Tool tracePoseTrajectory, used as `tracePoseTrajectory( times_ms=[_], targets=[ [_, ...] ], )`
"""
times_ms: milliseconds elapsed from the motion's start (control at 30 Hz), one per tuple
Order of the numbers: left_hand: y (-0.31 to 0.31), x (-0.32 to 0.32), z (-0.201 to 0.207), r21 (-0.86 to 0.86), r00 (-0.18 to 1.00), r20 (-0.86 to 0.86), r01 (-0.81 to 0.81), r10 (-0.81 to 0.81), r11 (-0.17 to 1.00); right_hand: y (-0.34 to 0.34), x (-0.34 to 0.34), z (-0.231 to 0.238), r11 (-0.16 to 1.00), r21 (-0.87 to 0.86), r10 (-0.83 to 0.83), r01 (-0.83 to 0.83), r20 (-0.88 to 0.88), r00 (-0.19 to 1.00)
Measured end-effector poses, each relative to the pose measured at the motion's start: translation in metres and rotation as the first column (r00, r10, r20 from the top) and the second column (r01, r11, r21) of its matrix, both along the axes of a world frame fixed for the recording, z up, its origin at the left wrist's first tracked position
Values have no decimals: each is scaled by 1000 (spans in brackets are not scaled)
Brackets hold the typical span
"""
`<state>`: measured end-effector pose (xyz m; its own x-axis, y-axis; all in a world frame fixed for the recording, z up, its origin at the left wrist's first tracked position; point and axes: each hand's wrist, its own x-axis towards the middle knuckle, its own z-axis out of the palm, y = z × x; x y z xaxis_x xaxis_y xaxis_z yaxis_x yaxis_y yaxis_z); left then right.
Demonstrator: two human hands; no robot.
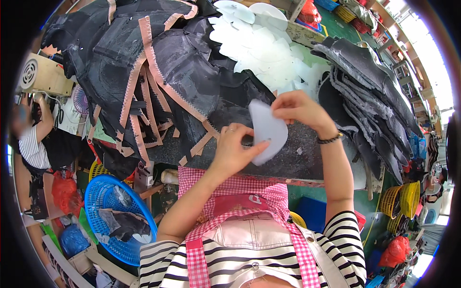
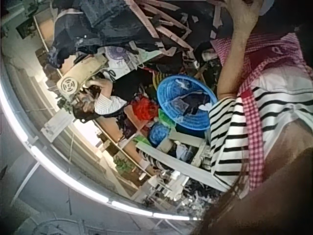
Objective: The person assembles slipper components by hand at a workbench. They pick up a white foam insole and a black fuzzy upper, press them together, and fold the upper over the insole to form the slipper. The process is repeated for multiple units, with finished items placed into a blue basket.
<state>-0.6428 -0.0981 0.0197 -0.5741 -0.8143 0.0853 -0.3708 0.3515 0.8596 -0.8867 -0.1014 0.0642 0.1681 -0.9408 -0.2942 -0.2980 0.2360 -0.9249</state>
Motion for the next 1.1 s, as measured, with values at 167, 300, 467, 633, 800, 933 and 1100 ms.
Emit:
tracePoseTrajectory(
  times_ms=[167, 300, 467, 633, 800, 933, 1100],
  targets=[
    [-39, 36, 31, 456, 956, -291, 175, -39, 873, 37, 15, -3, 920, 13, -378, 392, 297, 877],
    [-56, 33, 25, 296, 989, 137, 20, -63, 955, 49, 33, -41, 861, 1, -498, 508, 196, 845],
    [-49, 27, -8, 7, 963, 268, -24, 21, 1000, 56, 43, -58, 878, -211, -478, 428, -377, 794],
    [-36, 34, 31, -449, 890, 409, 6, 200, 894, 41, 24, -43, 719, -639, -645, 273, -469, 603],
    [-82, 70, 63, -627, 824, 567, 428, 5, 651, -9, 21, -65, 702, -711, -514, 39, -468, 719],
    [-96, 93, 37, -719, 881, 461, 441, -108, 537, -10, 14, -10, 760, -643, -160, -93, -323, 933],
    [-31, 54, 10, -714, 842, 443, 538, -307, 447, 12, -56, 25, 971, -214, -32, -105, -556, 830]
  ],
)
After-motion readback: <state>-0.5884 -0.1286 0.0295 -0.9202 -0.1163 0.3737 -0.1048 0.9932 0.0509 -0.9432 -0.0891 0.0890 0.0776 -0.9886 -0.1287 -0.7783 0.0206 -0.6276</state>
